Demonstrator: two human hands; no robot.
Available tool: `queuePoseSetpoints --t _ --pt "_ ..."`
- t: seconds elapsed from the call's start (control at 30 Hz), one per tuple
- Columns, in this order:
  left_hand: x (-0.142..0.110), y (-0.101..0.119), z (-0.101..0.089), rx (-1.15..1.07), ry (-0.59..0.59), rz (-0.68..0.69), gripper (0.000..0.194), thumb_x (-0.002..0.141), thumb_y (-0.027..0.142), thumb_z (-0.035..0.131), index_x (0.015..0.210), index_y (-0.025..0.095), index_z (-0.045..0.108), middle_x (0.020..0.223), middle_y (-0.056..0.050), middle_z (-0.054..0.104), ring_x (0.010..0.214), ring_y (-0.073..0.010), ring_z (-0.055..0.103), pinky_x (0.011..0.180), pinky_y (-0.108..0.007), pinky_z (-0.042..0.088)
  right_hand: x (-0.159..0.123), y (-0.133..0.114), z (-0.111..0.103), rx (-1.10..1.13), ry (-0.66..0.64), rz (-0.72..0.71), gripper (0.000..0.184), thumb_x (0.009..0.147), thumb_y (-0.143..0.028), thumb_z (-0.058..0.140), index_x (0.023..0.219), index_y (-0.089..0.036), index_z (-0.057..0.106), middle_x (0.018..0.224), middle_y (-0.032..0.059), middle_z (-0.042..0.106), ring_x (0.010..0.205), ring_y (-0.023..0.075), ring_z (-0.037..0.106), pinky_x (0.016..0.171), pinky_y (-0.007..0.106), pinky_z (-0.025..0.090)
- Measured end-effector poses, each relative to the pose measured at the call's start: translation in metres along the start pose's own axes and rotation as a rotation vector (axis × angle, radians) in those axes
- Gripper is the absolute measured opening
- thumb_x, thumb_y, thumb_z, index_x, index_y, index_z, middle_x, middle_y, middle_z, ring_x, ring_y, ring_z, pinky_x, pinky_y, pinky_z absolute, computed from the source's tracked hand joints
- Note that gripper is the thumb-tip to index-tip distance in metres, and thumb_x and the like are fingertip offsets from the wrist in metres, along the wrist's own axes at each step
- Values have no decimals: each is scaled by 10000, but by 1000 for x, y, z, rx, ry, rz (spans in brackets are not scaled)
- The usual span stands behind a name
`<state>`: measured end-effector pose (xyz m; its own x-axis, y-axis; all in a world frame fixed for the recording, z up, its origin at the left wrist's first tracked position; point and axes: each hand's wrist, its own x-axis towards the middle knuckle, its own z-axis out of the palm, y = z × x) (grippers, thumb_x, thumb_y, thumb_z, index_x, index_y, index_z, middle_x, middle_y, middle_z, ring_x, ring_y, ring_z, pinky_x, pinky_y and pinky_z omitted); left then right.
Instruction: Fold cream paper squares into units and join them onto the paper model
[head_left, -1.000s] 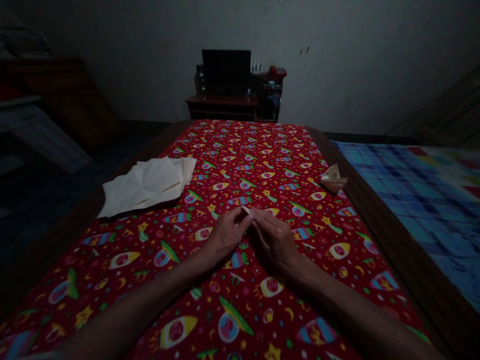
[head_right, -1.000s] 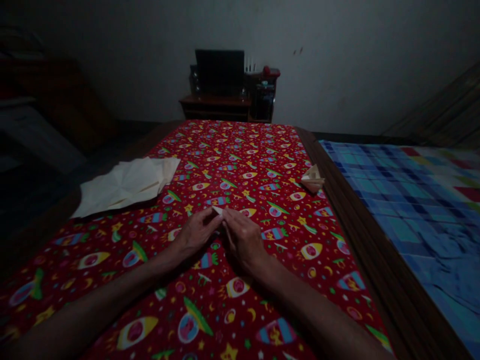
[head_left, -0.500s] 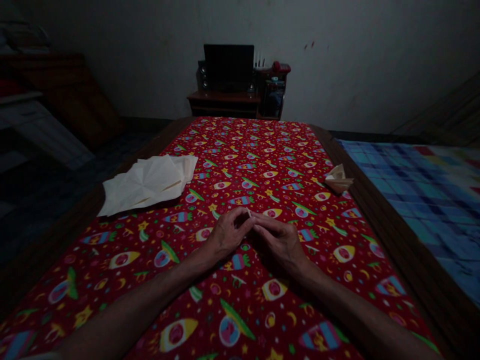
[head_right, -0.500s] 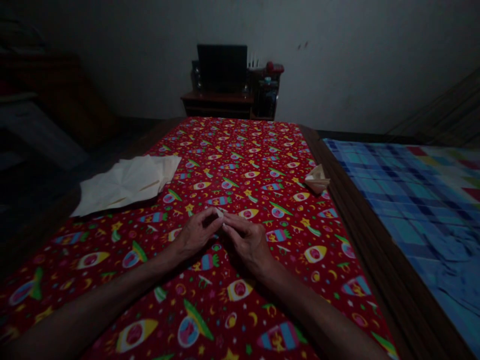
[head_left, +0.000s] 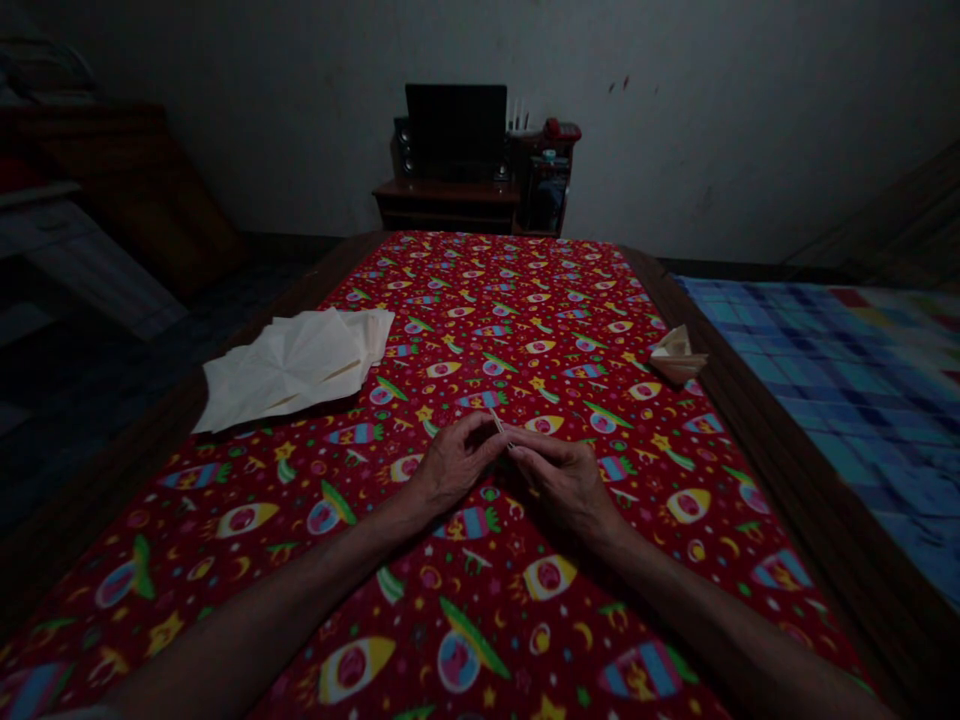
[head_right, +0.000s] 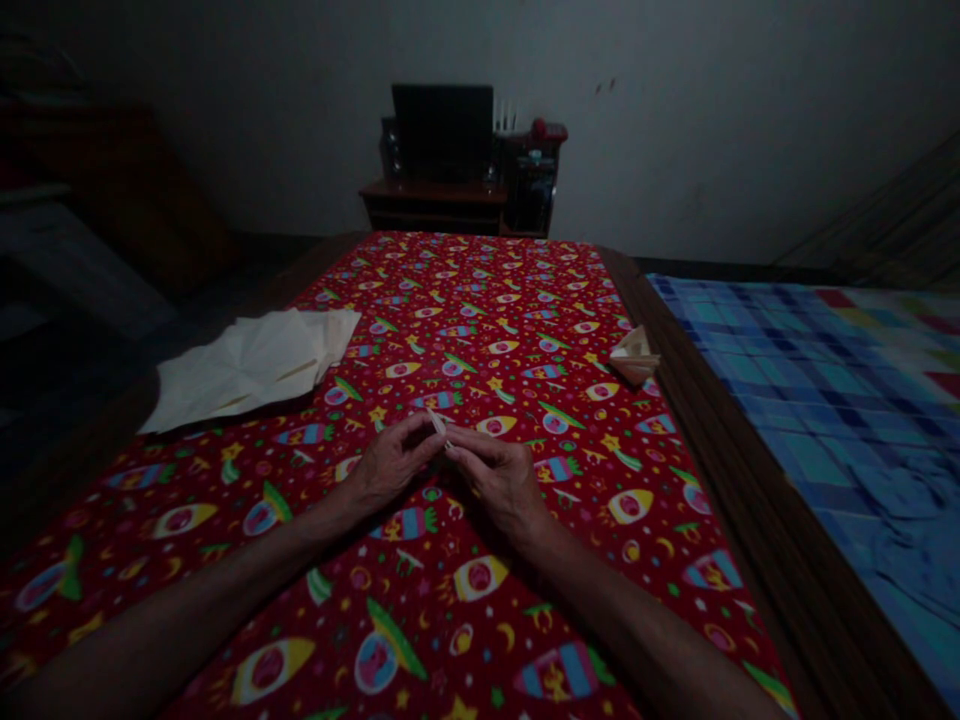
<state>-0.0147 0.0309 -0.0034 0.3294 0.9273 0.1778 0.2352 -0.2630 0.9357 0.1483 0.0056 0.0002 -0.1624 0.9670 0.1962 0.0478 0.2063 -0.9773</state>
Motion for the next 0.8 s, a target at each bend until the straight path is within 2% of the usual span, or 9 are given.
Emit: queuePoseSetpoints --t 0.1,0.2,0.33,0.43,0.5,0.6,0.7,0.8 --pt "0 1 0 96 -2 26 216 858 346 495 902 155 586 827 -13 623 762 -139 580 701 -240 466 -1 1 1 6 -1 22 210 800 -270 593 969 -252 717 1022 15 702 958 206 654 887 375 510" --pt "-3 5 2 287 40 92 128 855 241 469 841 162 568 768 -3 592 703 -125 553 661 -231 443 -2 4 2 -86 9 20 237 833 -264 543 1010 -236 697 965 25 718 872 190 671 784 326 541" --pt "-10 10 4 488 96 256 90 818 148 458 734 173 481 707 13 506 644 -110 493 609 -219 400 -4 6 -2 -493 -4 -207 276 841 -212 504 1080 -213 643 955 57 692 840 179 639 751 299 504" --pt "-13 10 4 568 74 326 117 813 144 450 708 188 426 709 15 473 659 -117 479 603 -227 383 -4 5 -6 -797 -14 -350 225 841 -206 488 1000 -180 645 846 76 671 735 171 612 669 275 468" --pt "-13 10 4 595 95 313 130 805 142 444 695 196 399 707 16 459 655 -122 470 603 -236 382 -4 5 -8 -862 -4 -358 184 853 -208 467 893 -175 644 761 61 652 652 151 591 608 247 440" --pt "-10 11 6 582 165 243 107 776 162 477 729 204 390 724 13 463 665 -134 479 615 -252 402 -4 5 -6 -826 9 -357 183 867 -207 453 801 -178 622 691 36 629 593 130 570 570 224 415" --pt "-8 13 9 550 183 125 131 757 195 518 845 204 421 769 5 509 678 -149 517 618 -267 429 -4 5 -3 -818 6 -393 190 878 -207 437 832 -178 619 710 42 634 611 134 578 590 229 425" --pt "-7 13 11 560 148 35 250 743 163 510 982 200 445 768 3 548 661 -162 545 630 -286 444 -5 4 -1 -859 -29 -420 192 888 -197 426 910 -175 615 761 59 645 653 140 587 615 232 437"
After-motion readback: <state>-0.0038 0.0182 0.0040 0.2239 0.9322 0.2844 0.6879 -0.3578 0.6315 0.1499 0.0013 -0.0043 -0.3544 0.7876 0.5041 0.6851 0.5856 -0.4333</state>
